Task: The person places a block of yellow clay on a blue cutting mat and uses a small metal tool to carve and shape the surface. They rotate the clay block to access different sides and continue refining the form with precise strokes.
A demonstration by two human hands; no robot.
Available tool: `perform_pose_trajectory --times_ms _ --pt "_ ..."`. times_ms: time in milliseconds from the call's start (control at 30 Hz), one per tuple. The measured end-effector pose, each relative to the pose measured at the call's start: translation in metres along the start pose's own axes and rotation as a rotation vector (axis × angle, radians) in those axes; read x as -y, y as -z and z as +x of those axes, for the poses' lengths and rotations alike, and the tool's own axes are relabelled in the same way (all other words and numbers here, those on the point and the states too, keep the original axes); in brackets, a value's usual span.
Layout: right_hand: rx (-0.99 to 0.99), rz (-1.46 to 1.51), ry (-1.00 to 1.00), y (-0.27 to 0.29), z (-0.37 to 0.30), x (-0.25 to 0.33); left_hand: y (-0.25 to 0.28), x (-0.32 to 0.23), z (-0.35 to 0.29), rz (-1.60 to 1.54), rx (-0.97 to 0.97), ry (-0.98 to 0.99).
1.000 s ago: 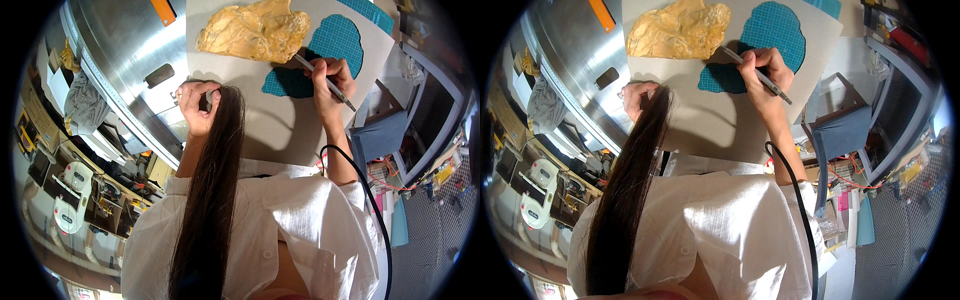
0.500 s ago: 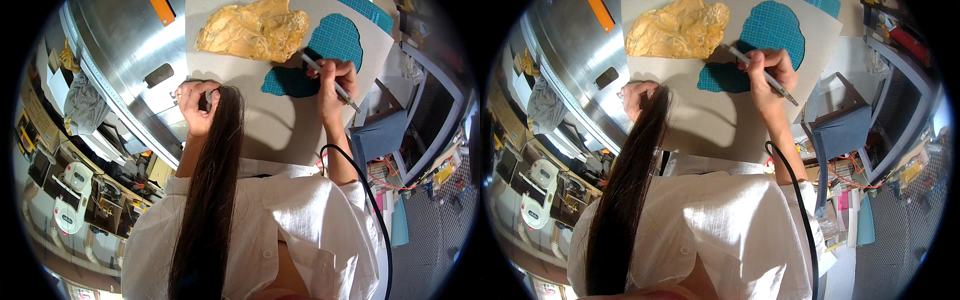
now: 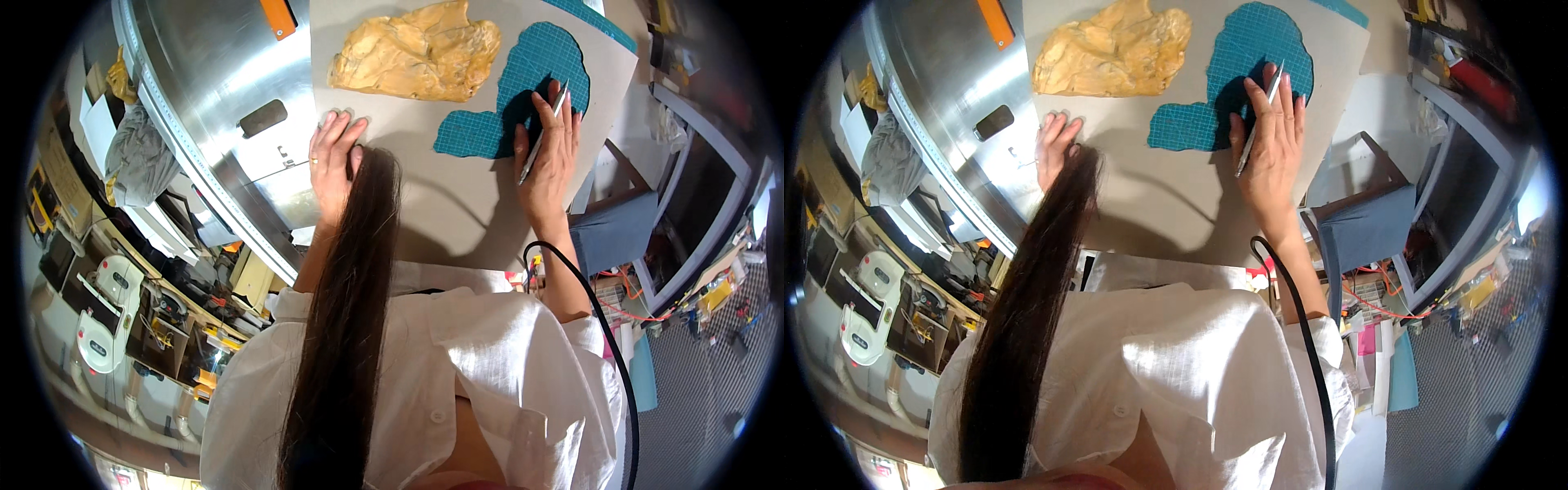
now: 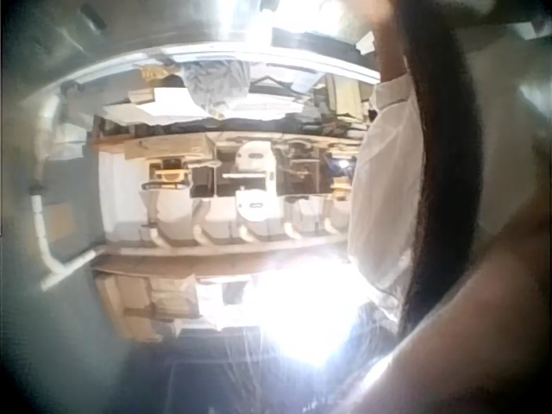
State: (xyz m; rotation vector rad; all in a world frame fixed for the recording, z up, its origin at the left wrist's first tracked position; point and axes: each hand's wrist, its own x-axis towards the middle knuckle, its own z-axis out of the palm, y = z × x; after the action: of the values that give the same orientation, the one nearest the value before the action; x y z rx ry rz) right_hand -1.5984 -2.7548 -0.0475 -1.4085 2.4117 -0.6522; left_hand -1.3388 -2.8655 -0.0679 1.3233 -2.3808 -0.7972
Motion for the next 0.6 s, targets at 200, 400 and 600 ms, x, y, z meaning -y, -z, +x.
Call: perform_pose_trajectory --times_ms 200,400,600 --pt "0.037 -0.025 0.084 0.004 0.007 -0.013 -0.010 -0.010 -0.013 0.040 -0.016 0.048" --pt "0.054 -0.044 0.084 0.005 0.008 -0.013 -0.002 -0.031 -0.001 0.011 -0.209 0.228" --pt "-0.010 0.012 0.108 0.005 0.010 -0.024 0.012 -0.031 0.019 -0.173 -0.167 0.426"
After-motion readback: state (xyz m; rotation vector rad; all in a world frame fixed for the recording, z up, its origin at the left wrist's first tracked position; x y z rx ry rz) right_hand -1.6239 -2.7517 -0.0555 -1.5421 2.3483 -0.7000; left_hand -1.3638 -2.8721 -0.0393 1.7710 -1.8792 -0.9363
